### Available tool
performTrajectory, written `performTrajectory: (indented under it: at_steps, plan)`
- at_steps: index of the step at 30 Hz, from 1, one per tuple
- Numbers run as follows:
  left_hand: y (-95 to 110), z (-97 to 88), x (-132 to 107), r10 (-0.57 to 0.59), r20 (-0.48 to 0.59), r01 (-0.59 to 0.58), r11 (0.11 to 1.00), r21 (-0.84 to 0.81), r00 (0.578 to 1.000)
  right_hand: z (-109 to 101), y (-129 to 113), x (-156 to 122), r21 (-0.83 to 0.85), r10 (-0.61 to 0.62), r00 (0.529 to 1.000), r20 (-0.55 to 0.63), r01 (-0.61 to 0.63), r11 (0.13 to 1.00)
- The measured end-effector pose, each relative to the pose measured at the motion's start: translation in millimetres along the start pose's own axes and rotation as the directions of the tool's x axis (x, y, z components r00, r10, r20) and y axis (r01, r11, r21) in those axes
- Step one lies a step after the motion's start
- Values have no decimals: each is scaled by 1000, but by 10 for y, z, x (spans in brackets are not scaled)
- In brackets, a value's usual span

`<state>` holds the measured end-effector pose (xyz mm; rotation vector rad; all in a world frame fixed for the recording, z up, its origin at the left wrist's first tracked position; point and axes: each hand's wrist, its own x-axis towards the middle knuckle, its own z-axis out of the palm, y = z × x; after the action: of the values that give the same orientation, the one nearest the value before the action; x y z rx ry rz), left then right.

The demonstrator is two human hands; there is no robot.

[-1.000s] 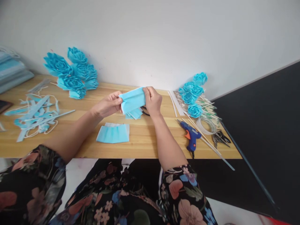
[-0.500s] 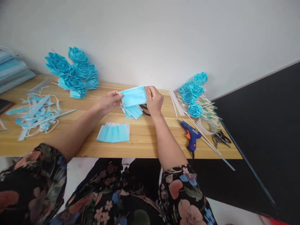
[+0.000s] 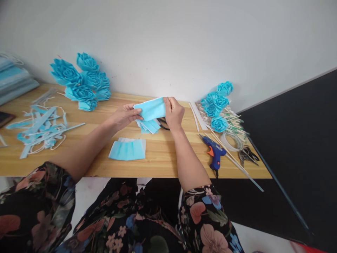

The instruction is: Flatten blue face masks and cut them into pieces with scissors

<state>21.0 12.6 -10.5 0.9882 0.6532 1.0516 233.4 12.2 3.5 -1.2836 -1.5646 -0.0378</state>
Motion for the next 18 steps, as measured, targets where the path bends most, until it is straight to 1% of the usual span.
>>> performTrajectory:
  at_steps: [2,4,7,9,11,14,18]
  plan:
    - [17,15,-31,-2,59,1,1000,14,998,-3,15,5,-11,2,1000,12,-2,1000]
    - [40,51,-75,-16,155,11,999,30,988,0,23,2,-11,4,999,46,-3,1000]
    - [75,131,-145,-37,288,20,998,64,957,18,10,-18,20,3,990,139,-6,1000]
    - [92,179,-182,-32,332,5,997,82,943,34,-11,-36,48,-1,981,195,-9,999]
    - [104,210,-206,-25,351,-7,996,89,936,48,-28,-49,72,-13,975,220,-3,997]
    - [108,221,-213,-27,349,-4,996,87,937,59,-21,-58,82,-18,973,228,-1,997]
    - [71,184,-170,-47,296,23,996,84,954,58,60,-45,48,13,981,194,-23,999]
